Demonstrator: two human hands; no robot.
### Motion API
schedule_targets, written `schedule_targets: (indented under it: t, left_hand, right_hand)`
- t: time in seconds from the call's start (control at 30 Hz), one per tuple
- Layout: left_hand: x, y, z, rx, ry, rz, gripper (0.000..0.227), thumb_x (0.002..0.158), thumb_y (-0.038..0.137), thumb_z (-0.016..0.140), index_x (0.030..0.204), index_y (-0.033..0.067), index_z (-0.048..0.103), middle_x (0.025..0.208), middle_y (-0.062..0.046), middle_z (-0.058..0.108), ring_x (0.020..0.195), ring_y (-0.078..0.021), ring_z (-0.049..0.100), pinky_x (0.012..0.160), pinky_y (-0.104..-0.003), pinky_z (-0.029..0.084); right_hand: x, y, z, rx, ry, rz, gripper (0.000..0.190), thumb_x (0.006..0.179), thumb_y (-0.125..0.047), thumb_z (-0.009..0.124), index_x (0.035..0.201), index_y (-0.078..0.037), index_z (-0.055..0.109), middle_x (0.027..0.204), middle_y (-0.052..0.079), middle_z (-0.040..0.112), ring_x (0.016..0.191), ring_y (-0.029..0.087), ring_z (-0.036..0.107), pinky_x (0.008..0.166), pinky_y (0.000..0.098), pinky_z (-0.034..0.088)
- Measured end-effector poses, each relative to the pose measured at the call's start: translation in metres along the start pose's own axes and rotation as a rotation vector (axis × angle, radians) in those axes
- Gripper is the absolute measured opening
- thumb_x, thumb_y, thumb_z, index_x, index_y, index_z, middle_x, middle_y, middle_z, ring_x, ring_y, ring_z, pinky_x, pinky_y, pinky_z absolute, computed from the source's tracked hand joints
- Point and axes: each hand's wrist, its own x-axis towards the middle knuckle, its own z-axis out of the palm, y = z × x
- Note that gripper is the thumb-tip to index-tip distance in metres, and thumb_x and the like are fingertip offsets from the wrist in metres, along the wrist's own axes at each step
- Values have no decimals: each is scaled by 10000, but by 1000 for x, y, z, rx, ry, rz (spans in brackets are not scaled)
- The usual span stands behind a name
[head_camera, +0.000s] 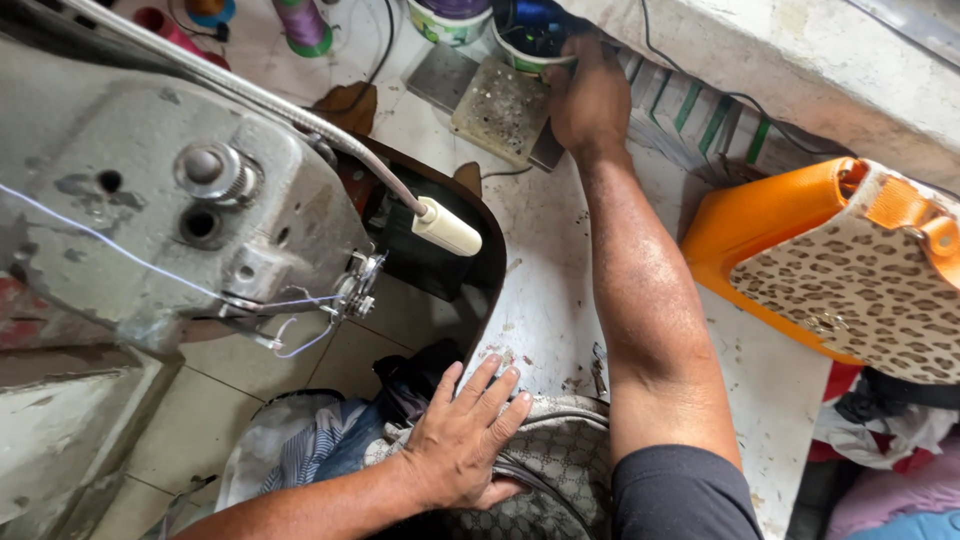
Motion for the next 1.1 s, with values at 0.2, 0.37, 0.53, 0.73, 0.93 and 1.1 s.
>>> schedule_targets:
  t: [0.2,0.37,0.53,0.73,0.93,1.1]
  left_hand:
    - [-2,0,5,26,18,3,1090,710,752,800,1476,73,423,1481,-265,528,1413,-511,452,1069,-718,357]
    - [2,0,-2,13,31,5,986,744,732,743,1420,63,487,1465,-271,532,1384,-513,474,1045,-706,366]
    - [1,-1,0,0,32,9,988,743,716,757,1434,65,481,1474,-269,528,1392,-512,469,1040,-706,378]
    - [3,-1,0,-8,54,11,977,778,716,748,1441,61,456,1451,-271,546,1387,-519,478,1038,-709,387]
    - [-4,-2,10,37,22,17,1116,688,761,811,1479,78,420,1498,-264,509,1418,-502,451,1082,-704,354]
    - [-7,-2,16,75,-5,21,1317,576,815,899,1525,87,347,1513,-249,493,1446,-484,420,1113,-697,341]
  right_hand:
    - [0,8,2,21,41,-16,215,929,-207,723,1107,-185,603,1049,148,695,900,399,641,728,504,458]
    - [-1,6,7,53,52,-23,213,936,-215,749,1087,-190,601,1059,120,689,922,375,625,737,500,458]
    - [-4,15,15,40,79,-53,227,967,-207,730,1135,-175,579,1145,146,681,929,407,640,693,533,463]
    - [-16,18,6,136,196,-129,175,989,-220,692,1113,-146,592,1057,109,676,842,308,602,683,459,446]
    - [-45,27,-15,120,257,-190,177,946,-158,688,1097,-98,617,1010,98,664,855,295,624,715,437,473]
    - [-62,39,-13,187,318,-222,174,929,-146,683,1075,-105,599,994,78,635,845,282,622,733,428,485]
